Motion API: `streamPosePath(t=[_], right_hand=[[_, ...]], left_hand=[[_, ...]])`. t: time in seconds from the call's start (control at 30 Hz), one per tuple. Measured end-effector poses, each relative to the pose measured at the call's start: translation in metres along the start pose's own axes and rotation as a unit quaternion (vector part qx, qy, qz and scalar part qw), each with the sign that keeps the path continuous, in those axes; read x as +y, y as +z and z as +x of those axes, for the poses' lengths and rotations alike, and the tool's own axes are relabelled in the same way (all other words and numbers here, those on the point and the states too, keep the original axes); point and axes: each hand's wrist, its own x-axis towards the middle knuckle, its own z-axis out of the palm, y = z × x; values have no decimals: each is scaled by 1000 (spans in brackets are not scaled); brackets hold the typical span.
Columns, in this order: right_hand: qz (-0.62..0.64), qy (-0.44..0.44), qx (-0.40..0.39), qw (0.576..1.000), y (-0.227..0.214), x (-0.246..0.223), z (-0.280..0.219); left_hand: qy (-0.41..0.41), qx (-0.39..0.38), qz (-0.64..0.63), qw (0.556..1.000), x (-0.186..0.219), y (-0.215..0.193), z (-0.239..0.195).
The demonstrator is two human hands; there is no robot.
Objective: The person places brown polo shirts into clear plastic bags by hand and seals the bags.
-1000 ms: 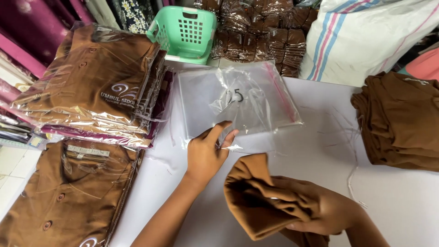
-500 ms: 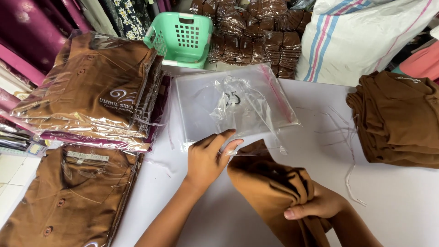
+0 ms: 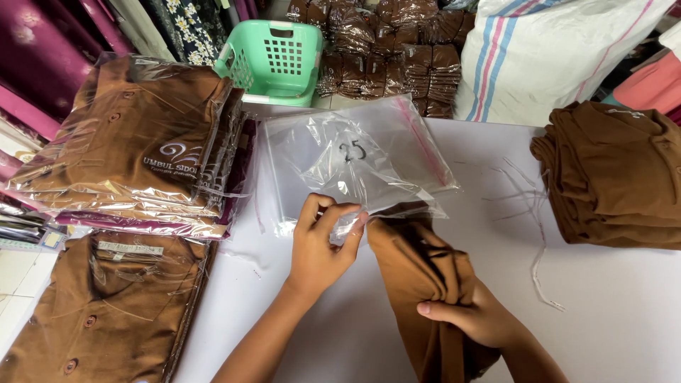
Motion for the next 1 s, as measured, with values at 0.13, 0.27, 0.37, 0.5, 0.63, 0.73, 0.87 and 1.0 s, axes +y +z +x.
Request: streamPosePath(t=[0.13,0.27,0.37,0.5,0.63,0.73,0.87,1.0], right_hand=[[-178,-197,-90,960,21,-59,-16],[-186,-187,-137,955,21,-67,-9],[-136,-77,-104,982,20,-57,-2],[-50,109,-2,993,31,-64,-3],[68,11,11,998,32,-40,2],[65,-54,15,996,36,-32,3],[62,-47,46,996,44,-42,6],[230,30,87,969,48,-62,3]], left_hand=[[-18,-13,-55,998,3,-3,2],[-49,-23,-126,991,7,-5,5],[-22,-32,-135,990,8,-6,3],[37,-39,-131,990,16,-3,-1],[59,-44,-81,994,14,6,-12],[63,-46,-75,994,8,12,-16],[90,-82,-152,981,10,9,-17],[104,-115,-175,972,14,8,-18]])
